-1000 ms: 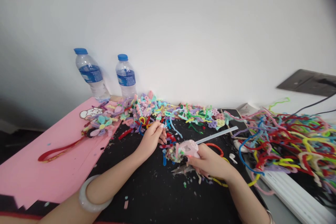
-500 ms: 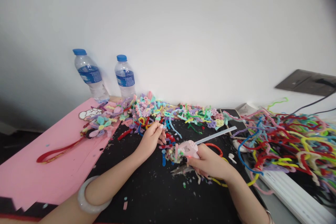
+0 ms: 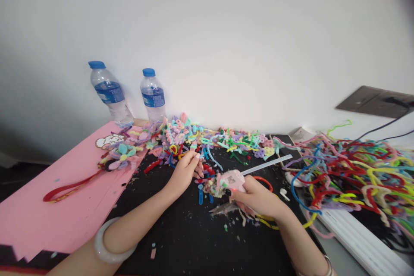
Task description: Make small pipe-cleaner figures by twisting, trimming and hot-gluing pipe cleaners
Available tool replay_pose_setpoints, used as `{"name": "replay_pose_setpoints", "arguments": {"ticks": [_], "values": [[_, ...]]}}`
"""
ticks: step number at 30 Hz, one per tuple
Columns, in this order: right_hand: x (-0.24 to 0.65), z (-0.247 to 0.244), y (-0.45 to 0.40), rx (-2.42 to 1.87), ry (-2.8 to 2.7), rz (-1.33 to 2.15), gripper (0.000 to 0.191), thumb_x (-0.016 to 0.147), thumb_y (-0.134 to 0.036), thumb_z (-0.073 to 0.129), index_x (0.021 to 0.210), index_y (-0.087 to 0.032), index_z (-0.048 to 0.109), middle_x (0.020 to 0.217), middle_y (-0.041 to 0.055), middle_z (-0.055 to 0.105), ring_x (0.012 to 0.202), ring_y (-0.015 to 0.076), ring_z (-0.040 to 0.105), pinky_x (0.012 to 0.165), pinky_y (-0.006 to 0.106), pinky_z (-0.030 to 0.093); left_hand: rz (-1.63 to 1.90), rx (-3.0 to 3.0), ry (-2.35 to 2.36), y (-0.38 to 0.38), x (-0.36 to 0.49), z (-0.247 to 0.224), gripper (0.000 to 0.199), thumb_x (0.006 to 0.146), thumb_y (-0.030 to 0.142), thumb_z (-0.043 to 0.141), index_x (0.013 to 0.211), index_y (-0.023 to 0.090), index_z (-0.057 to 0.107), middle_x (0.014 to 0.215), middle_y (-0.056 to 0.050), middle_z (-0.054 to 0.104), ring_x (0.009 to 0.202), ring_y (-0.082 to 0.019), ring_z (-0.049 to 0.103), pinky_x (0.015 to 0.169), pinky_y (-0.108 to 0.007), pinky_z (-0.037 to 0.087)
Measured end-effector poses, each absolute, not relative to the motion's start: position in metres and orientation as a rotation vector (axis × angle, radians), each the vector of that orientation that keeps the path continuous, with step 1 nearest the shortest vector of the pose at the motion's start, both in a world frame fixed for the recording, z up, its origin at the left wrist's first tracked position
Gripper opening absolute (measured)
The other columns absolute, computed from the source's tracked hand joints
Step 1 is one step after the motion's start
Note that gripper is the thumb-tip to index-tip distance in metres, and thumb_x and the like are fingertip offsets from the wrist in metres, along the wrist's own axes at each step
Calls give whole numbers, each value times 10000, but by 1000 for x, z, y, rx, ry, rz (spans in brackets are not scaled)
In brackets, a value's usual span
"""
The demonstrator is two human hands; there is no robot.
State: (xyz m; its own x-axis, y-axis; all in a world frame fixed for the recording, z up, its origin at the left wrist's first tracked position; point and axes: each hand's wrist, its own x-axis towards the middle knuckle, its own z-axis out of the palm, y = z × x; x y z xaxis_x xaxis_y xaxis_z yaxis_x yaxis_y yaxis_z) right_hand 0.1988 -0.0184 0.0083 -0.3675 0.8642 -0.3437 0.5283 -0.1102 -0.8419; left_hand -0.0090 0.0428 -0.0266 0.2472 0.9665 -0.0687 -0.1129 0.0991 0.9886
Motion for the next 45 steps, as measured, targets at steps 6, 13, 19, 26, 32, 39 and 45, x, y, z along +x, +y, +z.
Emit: {"name": "replay_pose_setpoints", "arguments": {"ticks": [6, 13, 19, 26, 32, 39, 45], "values": [[197, 6, -18, -1516, -1819, 1532, 329, 816, -283, 476, 509, -168, 442, 400, -58, 446, 303, 40, 366, 301, 145, 239, 1030, 1163, 975, 43, -9, -28, 268, 814, 423, 470, 704, 181, 439, 598, 54, 512, 453, -83, 551, 411, -167, 407], [195, 5, -19, -1524, -1818, 1533, 307, 811, -287, 483, 531, -166, 452, 415, -60, 454, 305, 37, 365, 298, 141, 242, 1038, 1155, 974, 42, -9, -28, 278, 803, 435, 485, 696, 181, 446, 586, 54, 512, 445, -85, 549, 405, -170, 403], [195, 5, -19, -1504, -1821, 1533, 322, 813, -295, 482, 521, -165, 447, 408, -60, 455, 303, 39, 373, 296, 140, 243, 1037, 1150, 973, 41, -9, -25, 276, 800, 429, 488, 692, 180, 440, 581, 54, 503, 444, -83, 546, 409, -169, 401], [200, 1, -16, -1441, -1648, 1599, 231, 805, -342, 515, 703, -139, 554, 427, -71, 472, 295, 37, 360, 303, 146, 257, 1033, 1145, 983, 41, -8, -23, 269, 787, 425, 489, 686, 181, 440, 582, 51, 501, 451, -88, 545, 413, -175, 404], [207, 2, -15, -1271, -1582, 1699, 403, 769, -530, 536, 783, -128, 563, 423, -70, 455, 308, 36, 361, 322, 146, 281, 1033, 1136, 984, 41, -9, -22, 259, 788, 418, 486, 682, 186, 438, 574, 53, 505, 451, -92, 536, 419, -182, 405], [205, 2, -16, -1316, -1649, 1689, 278, 799, -405, 540, 770, -130, 565, 439, -67, 483, 302, 36, 356, 309, 146, 251, 1036, 1130, 985, 42, -9, -23, 246, 803, 398, 474, 691, 183, 435, 581, 50, 511, 466, -92, 540, 434, -183, 410], [199, 3, -18, -1420, -1725, 1623, 210, 826, -311, 496, 690, -152, 518, 435, -77, 468, 303, 34, 351, 299, 140, 238, 1026, 1140, 994, 41, -9, -24, 242, 815, 391, 460, 700, 180, 433, 578, 50, 510, 468, -88, 534, 440, -181, 413]]}}
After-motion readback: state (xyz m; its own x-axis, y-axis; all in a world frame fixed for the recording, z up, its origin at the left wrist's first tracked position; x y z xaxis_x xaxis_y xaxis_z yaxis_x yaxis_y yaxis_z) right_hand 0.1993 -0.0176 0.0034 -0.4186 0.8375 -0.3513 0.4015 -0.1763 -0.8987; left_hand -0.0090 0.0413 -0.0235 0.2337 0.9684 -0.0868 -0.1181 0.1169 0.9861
